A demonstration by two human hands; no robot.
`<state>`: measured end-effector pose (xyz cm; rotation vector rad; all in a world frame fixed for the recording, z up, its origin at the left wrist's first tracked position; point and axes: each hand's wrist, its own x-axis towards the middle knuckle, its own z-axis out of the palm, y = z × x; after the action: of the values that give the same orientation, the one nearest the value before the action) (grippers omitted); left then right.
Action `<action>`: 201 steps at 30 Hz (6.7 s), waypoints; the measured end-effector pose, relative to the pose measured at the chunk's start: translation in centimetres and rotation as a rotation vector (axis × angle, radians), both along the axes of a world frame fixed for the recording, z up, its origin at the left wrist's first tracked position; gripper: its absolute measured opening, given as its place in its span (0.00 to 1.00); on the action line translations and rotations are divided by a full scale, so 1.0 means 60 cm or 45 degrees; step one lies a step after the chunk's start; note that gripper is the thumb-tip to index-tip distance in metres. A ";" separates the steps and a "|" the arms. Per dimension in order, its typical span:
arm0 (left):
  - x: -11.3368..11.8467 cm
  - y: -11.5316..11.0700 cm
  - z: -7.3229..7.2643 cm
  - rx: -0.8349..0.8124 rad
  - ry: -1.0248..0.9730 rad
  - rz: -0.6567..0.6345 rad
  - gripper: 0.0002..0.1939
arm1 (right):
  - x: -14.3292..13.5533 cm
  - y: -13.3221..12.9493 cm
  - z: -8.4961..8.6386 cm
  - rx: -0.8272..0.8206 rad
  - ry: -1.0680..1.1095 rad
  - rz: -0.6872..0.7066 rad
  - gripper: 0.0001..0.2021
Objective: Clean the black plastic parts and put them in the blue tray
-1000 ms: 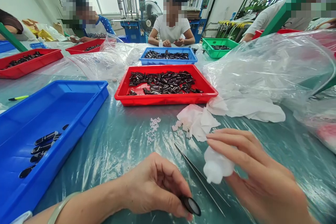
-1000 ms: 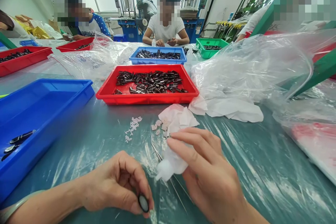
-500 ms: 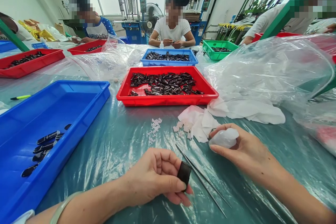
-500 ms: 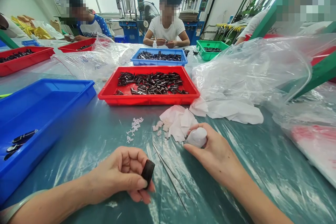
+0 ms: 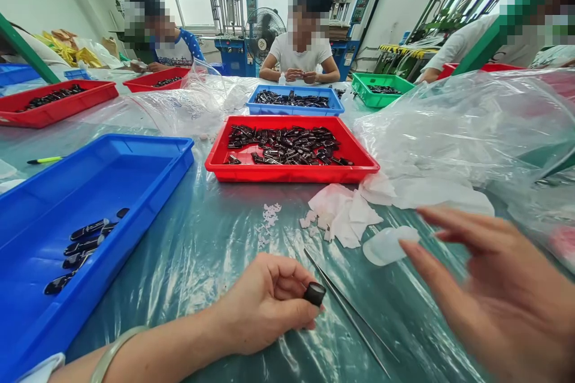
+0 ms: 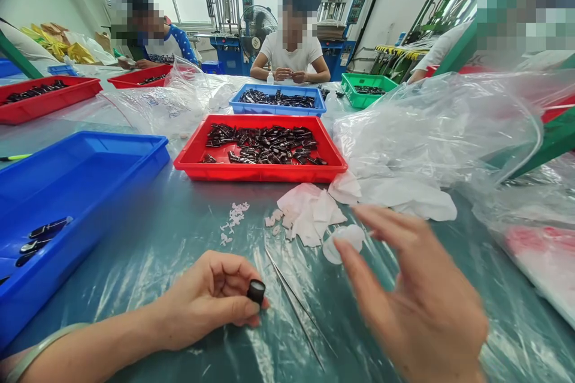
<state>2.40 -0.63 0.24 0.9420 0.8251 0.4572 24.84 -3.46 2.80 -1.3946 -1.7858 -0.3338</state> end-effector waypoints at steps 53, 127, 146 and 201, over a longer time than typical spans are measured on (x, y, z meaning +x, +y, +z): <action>-0.004 0.004 -0.008 0.479 0.227 -0.208 0.08 | -0.085 -0.030 -0.041 -0.614 0.331 0.764 0.13; -0.008 -0.008 -0.004 -0.133 0.025 -0.499 0.22 | -0.134 0.058 -0.051 -0.630 -0.031 0.672 0.11; -0.037 0.007 0.004 -0.169 -0.566 -0.463 0.09 | -0.100 0.027 -0.028 -1.003 0.504 0.504 0.09; -0.020 -0.002 -0.001 -0.053 -0.223 -0.243 0.10 | -0.091 -0.026 0.005 -0.932 1.011 0.753 0.14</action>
<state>1.20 -0.74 0.15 0.9182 0.5781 0.3501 19.39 -5.03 3.07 -1.1062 -1.5479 1.1301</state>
